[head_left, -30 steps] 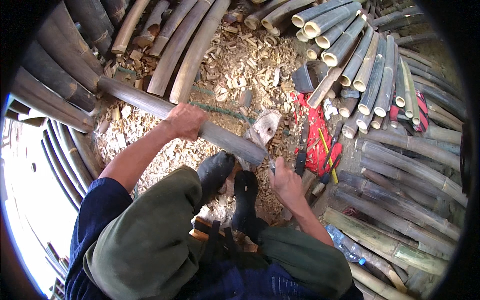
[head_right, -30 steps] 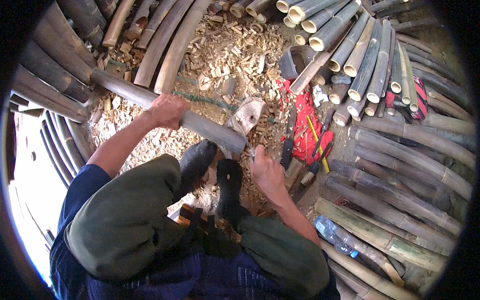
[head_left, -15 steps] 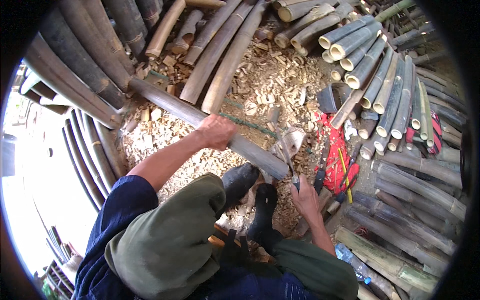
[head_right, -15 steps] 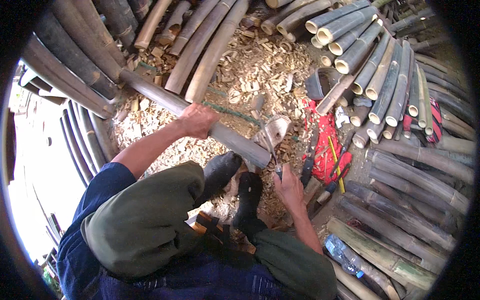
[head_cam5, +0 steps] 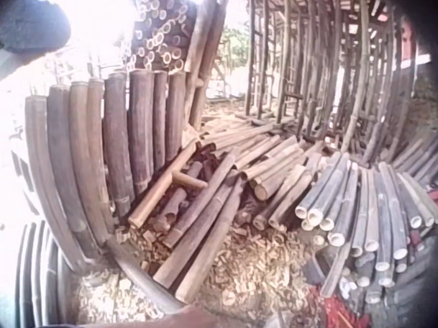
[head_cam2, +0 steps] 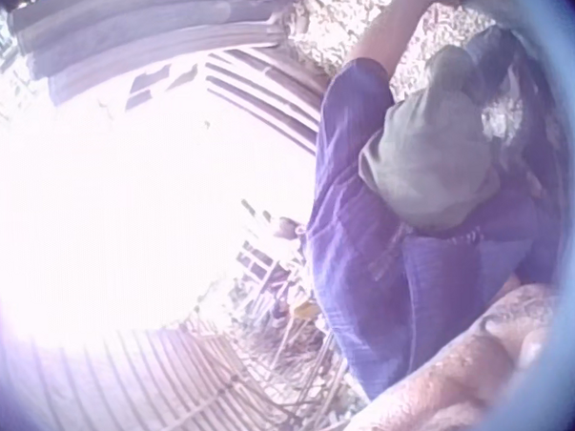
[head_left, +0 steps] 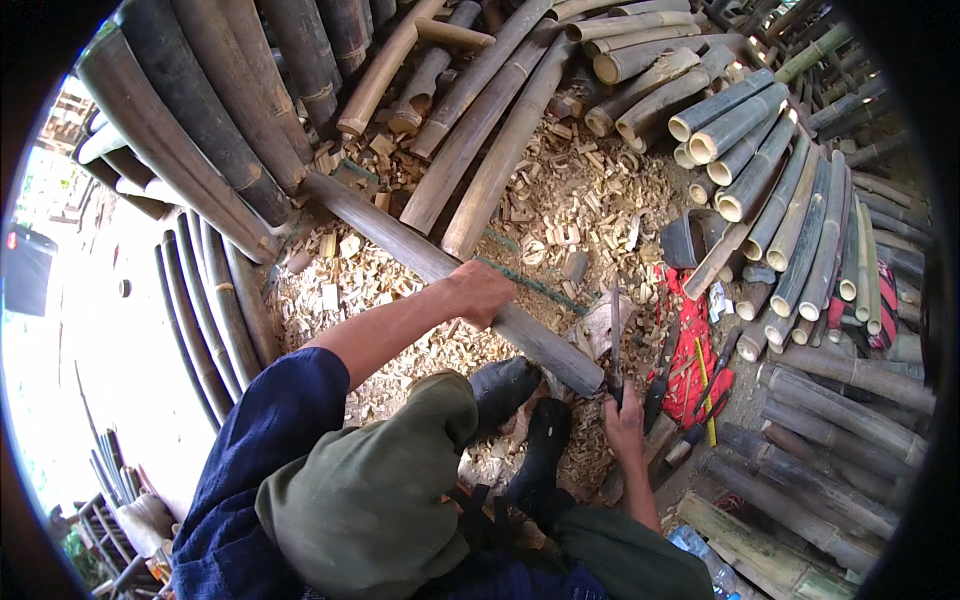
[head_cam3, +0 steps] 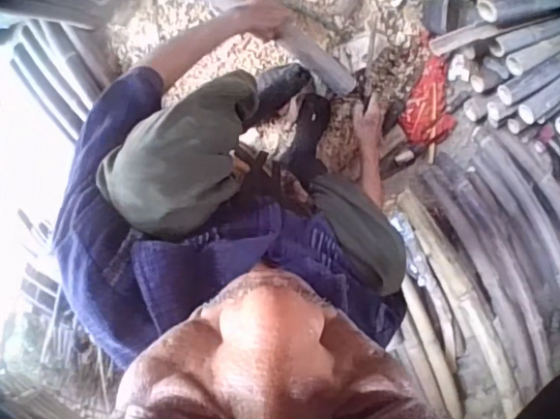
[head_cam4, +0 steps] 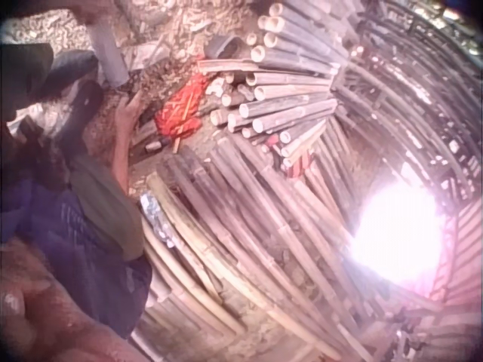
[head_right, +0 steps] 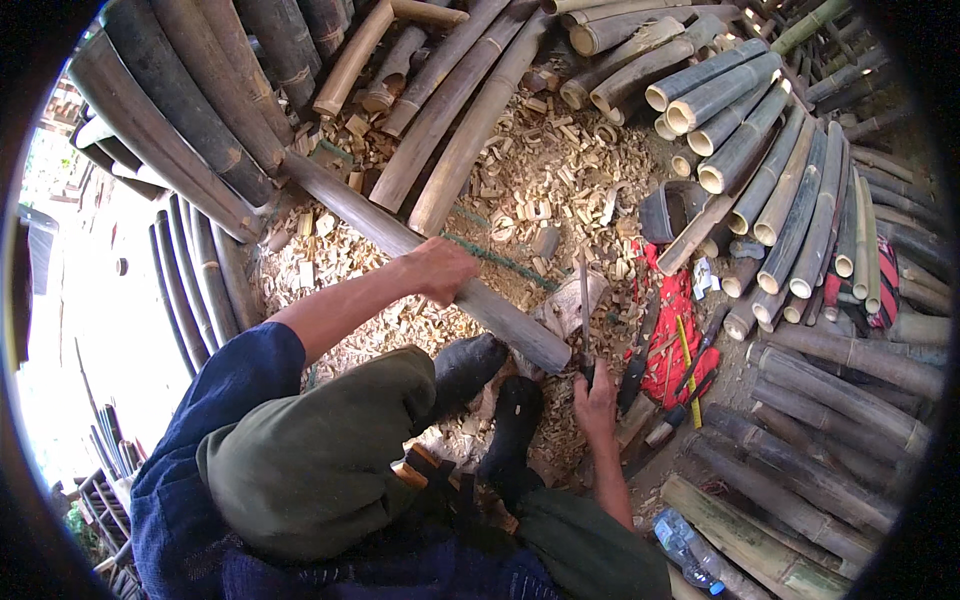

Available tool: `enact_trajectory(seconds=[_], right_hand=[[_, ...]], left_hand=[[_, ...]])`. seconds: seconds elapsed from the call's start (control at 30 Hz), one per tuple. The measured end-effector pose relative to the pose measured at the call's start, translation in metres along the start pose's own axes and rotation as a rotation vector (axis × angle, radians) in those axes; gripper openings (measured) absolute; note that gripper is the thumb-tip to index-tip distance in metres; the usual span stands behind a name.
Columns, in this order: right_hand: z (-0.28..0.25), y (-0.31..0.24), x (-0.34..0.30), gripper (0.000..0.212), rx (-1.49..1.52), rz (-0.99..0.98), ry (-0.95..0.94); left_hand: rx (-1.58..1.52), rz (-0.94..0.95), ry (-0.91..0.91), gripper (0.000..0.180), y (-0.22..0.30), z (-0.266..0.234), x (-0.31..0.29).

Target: The person sits cross-legged on the ground and uses a knife to shave the outer surface of bamboo poles. They repeatedly pick up a pole, shave it, and place it back into a pile of similar poles.

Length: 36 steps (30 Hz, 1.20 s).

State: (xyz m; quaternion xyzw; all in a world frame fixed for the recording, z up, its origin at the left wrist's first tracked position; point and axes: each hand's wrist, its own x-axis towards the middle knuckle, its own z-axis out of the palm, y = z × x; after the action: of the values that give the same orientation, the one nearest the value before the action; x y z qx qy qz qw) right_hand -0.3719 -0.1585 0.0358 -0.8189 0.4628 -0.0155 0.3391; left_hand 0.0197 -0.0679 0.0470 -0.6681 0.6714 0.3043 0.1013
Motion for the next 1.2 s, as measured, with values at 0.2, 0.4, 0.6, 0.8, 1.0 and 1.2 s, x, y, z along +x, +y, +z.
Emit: enact_trajectory(seconds=[0.2,0.4,0.6,0.8,1.0,1.2], right_hand=[[0.016,0.019,-0.004,0.046,0.027,-0.104,0.014],[0.014,0.015,-0.011,0.045,0.047,-0.085,0.057],[0.010,0.003,-0.008,0.048,0.176,-0.029,0.015],[0.005,0.003,-0.015,0.049,0.179,0.032,0.009],[-0.018,-0.003,-0.022,0.042,0.310,0.123,-0.067],[-0.047,-0.037,-0.027,0.039,0.029,-0.206,0.056]], left_hand=[[0.013,0.035,0.181,0.049,0.000,0.006,-0.006],[-0.858,-0.399,1.196,0.058,0.012,0.052,-0.060],[-2.012,-0.858,1.096,0.049,-0.048,0.076,-0.077],[-2.116,-0.659,1.161,0.039,-0.064,0.096,-0.069],[-1.887,-0.902,1.079,0.021,-0.046,0.091,-0.093],[-0.374,-0.112,0.842,0.049,0.037,0.007,-0.086]])
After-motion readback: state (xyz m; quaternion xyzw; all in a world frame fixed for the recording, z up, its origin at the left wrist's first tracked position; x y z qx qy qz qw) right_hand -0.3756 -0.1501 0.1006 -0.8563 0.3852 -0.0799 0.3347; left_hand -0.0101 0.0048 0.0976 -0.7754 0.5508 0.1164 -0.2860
